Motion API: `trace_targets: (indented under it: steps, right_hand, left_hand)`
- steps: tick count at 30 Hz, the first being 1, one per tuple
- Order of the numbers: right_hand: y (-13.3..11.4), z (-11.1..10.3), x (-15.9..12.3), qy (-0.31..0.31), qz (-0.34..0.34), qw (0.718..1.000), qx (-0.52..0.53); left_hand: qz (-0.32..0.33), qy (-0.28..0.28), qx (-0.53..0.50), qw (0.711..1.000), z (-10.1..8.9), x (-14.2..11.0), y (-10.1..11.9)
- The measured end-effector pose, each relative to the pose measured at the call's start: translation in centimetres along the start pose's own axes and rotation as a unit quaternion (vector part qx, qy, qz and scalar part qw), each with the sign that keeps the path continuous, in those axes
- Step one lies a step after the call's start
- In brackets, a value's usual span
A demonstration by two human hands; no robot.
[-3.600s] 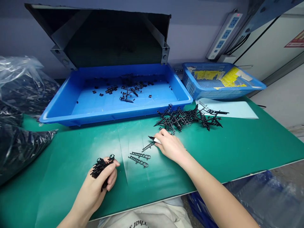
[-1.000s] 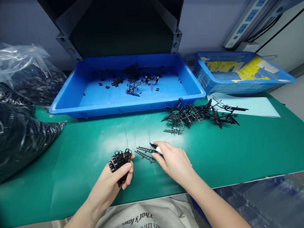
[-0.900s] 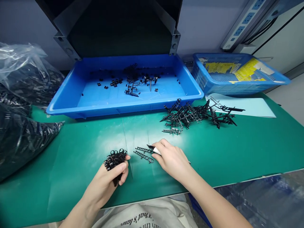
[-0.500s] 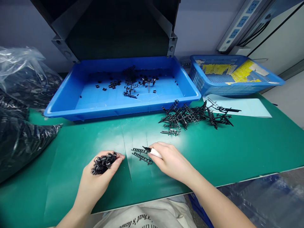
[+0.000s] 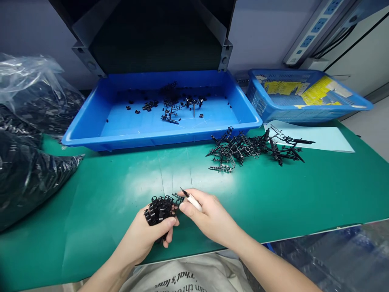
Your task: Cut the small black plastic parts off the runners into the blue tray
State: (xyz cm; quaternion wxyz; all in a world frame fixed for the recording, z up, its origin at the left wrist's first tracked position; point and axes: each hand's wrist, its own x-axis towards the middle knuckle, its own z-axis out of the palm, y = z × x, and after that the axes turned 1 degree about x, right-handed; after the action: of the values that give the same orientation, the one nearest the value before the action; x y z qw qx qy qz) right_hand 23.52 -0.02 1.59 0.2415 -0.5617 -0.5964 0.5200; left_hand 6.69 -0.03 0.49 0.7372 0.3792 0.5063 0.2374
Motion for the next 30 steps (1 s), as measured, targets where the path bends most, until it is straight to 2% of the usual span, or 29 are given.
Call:
trace_targets:
  steps: [3, 7, 14, 20, 23, 30]
  right_hand:
    - [0.1, 0.0, -1.0, -0.016, -0.061, 0.995, -0.075]
    - [-0.2, 0.4, -1.8, -0.036, -0.117, 0.975, -0.186]
    - [0.1, 1.1, -2.0, -0.001, -0.158, 0.947, -0.28]
    - [0.0, 1.2, -2.3, 0.023, -0.175, 0.929, -0.327]
    - [0.1, 1.5, -2.2, 0.044, -0.176, 0.922, -0.342]
    - [0.1, 1.9, -2.3, 0.045, -0.129, 0.944, -0.299]
  left_hand:
    - [0.032, -0.013, -0.075, 0.997, -0.5, 0.1, -0.2]
    - [0.06, -0.037, -0.125, 0.99, -0.8, 0.4, -0.5]
    - [0.046, -0.051, -0.122, 0.99, -0.8, 0.2, -0.7]
    - [0.043, -0.047, -0.118, 0.991, -0.6, 0.1, -0.5]
    - [0.038, -0.028, -0.118, 0.992, -0.4, 0.1, -0.4]
    - [0.029, 0.016, -0.121, 0.992, -0.1, -0.4, -0.6]
